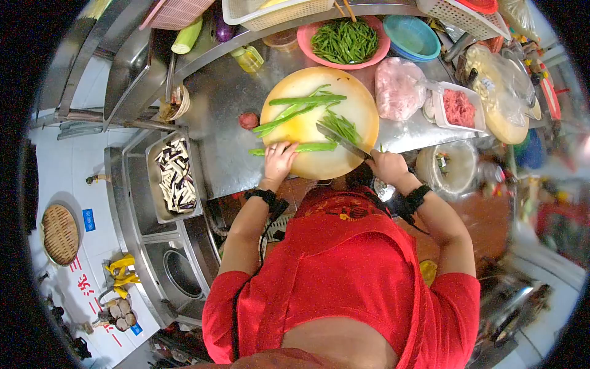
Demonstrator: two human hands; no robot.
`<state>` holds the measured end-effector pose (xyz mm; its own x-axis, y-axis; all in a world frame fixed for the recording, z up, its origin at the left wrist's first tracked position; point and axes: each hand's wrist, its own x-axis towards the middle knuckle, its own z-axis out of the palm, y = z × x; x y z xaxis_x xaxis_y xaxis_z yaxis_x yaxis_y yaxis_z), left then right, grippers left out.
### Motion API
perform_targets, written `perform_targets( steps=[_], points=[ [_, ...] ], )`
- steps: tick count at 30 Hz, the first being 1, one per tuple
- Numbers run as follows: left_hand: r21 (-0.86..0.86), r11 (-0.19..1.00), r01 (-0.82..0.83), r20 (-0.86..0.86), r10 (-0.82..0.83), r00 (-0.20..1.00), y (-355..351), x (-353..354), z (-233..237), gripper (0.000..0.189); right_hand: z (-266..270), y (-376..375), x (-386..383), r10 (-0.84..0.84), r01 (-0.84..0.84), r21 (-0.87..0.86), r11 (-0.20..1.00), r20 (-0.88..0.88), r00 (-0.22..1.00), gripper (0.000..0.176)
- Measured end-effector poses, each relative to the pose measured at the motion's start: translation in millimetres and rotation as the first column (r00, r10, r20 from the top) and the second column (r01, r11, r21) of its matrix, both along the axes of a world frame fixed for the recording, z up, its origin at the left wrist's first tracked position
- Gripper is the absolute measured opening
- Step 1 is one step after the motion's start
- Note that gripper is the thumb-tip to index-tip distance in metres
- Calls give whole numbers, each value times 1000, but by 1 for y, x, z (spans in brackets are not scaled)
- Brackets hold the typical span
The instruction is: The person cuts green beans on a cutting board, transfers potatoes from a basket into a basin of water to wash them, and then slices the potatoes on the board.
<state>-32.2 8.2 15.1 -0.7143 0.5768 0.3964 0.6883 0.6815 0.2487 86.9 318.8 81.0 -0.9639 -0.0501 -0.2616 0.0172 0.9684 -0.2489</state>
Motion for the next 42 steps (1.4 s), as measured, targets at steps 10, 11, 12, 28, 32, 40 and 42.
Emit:
perform_targets(
  steps=[10,11,12,28,32,40,42],
  points=[
    [48,999,2,41,-4,999,4,1,2,28,-6,-6,-14,103,-103,61,993,-6,995,29],
    [46,999,0,55,-3,998,2,2,3,28,-4,-5,-14,105,-104,59,993,-6,994,29],
    [43,999,-1,58,-2,998,1,3,2,28,4,-5,-14,108,-107,51,993,-18,994,29],
    [105,994,20,30,-23,999,8,5,-4,28,-9,-22,-21,124,-123,17,992,-41,991,31],
    [138,990,3,66,-12,998,11,2,-2,27,-12,-13,-30,177,-179,-9,984,-102,979,31],
    [142,988,52,83,-64,994,17,0,-4,23,-9,-25,-34,114,-114,72,991,10,993,34],
    [134,988,78,83,-89,993,10,4,2,23,-1,-26,-31,116,-116,81,990,8,993,34]
  ],
)
